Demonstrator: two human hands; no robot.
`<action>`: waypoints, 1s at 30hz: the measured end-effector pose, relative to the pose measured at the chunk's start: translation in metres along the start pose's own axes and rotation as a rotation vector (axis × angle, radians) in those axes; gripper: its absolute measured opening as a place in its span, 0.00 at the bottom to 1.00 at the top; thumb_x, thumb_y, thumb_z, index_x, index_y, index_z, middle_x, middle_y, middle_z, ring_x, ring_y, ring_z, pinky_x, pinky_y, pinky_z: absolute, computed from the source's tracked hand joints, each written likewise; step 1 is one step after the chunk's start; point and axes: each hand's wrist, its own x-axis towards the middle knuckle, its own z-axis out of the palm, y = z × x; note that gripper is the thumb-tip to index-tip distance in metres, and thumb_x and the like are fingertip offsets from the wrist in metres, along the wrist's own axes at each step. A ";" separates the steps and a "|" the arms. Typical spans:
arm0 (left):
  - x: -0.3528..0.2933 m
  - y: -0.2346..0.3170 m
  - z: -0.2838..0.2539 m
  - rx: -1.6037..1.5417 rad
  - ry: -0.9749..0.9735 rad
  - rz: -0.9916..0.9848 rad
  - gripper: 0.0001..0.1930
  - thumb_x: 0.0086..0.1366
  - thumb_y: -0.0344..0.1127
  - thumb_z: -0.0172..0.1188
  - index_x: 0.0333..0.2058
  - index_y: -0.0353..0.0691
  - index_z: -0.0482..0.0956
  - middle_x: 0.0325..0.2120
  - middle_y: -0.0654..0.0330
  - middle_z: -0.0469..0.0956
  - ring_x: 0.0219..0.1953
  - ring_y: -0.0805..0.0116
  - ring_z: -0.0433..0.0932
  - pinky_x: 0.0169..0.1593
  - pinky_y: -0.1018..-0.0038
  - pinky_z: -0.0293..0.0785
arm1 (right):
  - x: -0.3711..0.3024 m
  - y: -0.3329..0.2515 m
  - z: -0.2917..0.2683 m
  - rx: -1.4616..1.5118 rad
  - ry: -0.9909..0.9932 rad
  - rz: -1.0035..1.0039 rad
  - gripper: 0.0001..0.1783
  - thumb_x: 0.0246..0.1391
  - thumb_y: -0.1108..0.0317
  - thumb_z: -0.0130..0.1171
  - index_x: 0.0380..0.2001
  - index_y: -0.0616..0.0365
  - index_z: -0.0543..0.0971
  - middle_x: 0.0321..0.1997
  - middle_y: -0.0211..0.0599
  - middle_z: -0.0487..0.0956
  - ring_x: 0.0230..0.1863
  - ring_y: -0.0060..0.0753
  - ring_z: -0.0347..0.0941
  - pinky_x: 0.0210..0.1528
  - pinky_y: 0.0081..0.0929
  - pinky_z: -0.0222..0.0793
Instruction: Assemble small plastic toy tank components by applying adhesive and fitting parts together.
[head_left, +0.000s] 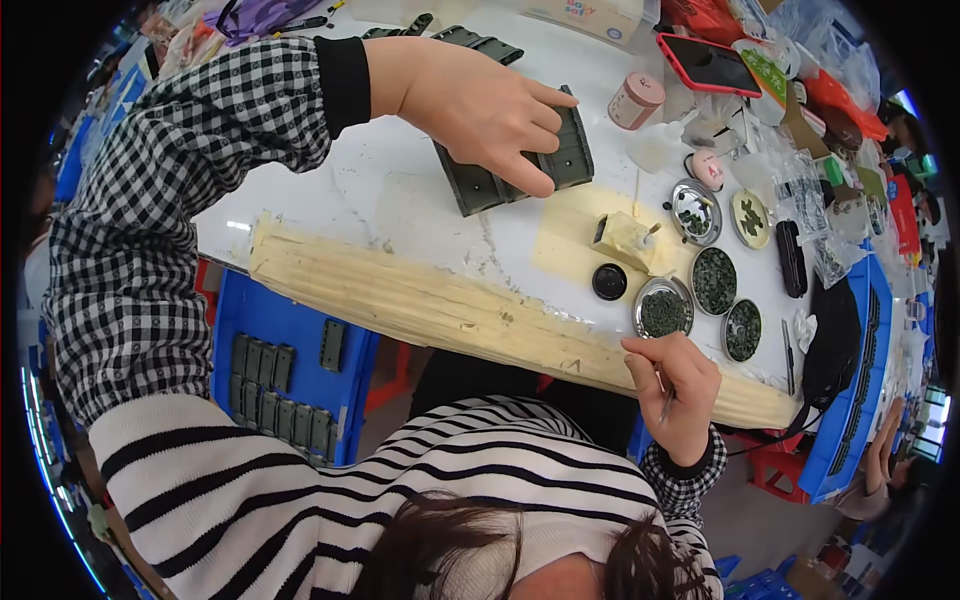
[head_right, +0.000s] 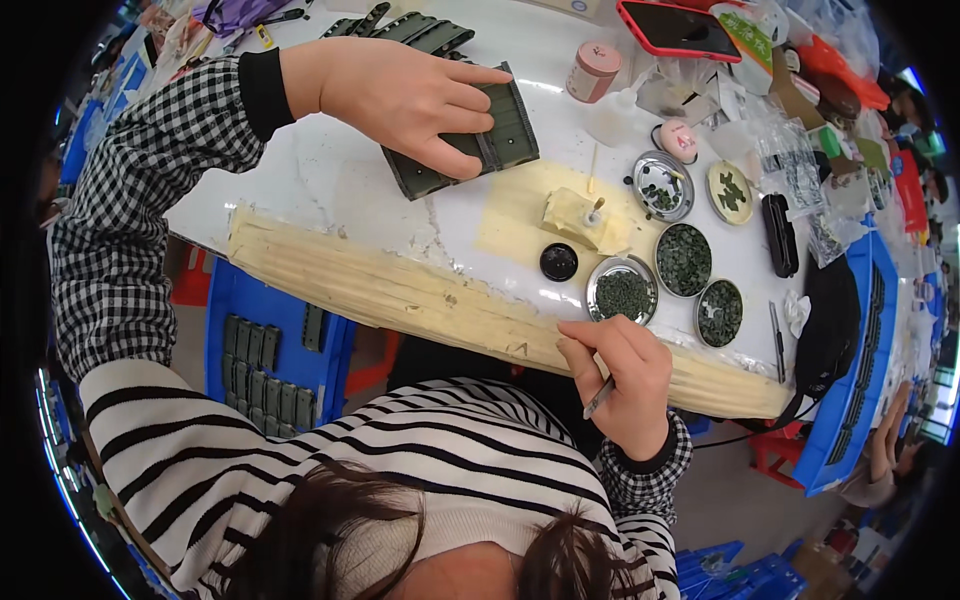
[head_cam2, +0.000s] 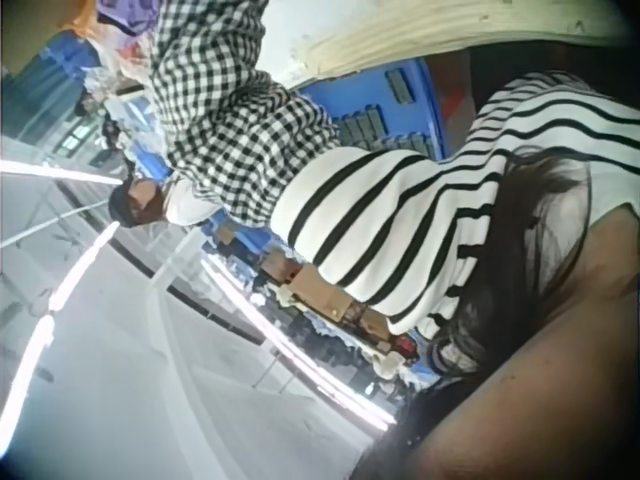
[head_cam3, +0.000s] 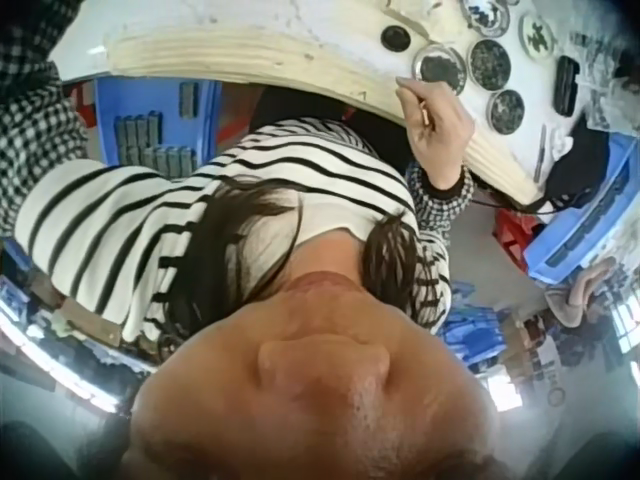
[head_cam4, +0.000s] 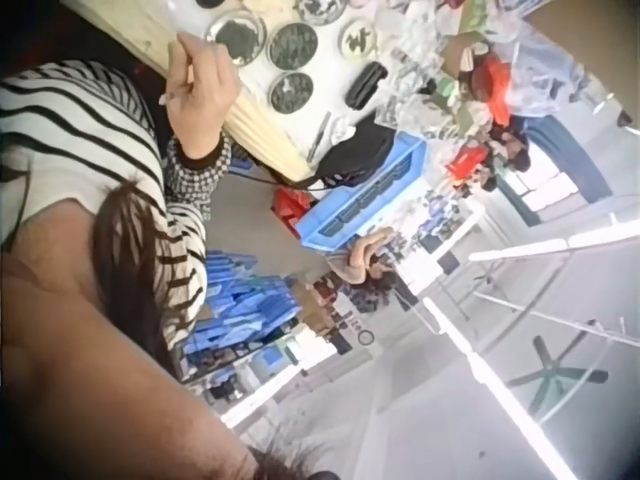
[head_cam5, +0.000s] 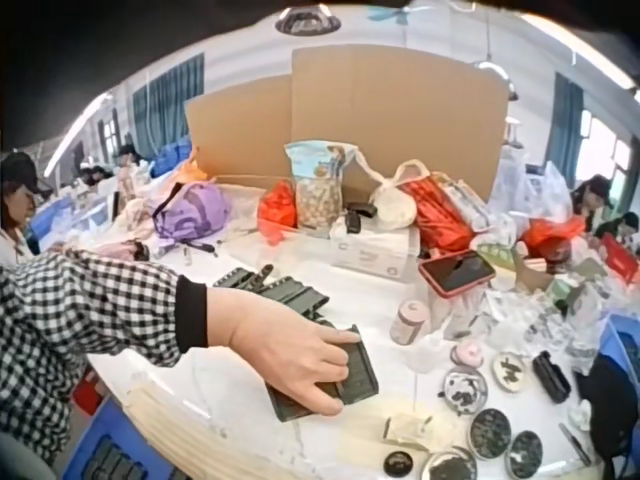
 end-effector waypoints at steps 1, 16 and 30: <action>0.001 -0.001 0.002 -0.014 -0.008 0.003 0.15 0.57 0.24 0.53 0.43 0.45 0.69 0.29 0.58 0.73 0.37 0.60 0.76 0.65 0.52 0.64 | 0.001 0.002 0.000 0.007 -0.003 -0.007 0.08 0.44 0.80 0.65 0.31 0.61 0.81 0.22 0.38 0.75 0.20 0.36 0.69 0.23 0.27 0.63; 0.008 -0.008 0.023 0.052 -0.080 0.097 0.33 0.62 0.23 0.51 0.66 0.51 0.56 0.38 0.61 0.71 0.50 0.64 0.73 0.70 0.49 0.54 | 0.004 0.006 0.004 0.019 -0.003 -0.005 0.09 0.43 0.81 0.65 0.31 0.61 0.82 0.21 0.37 0.74 0.20 0.35 0.69 0.23 0.26 0.62; -0.095 0.161 -0.008 0.405 0.667 -1.246 0.20 0.57 0.18 0.60 0.50 0.32 0.74 0.46 0.55 0.78 0.47 0.61 0.78 0.48 0.71 0.76 | -0.002 -0.007 0.009 -0.027 0.003 -0.023 0.08 0.46 0.82 0.64 0.32 0.62 0.81 0.20 0.34 0.71 0.18 0.25 0.62 0.20 0.22 0.53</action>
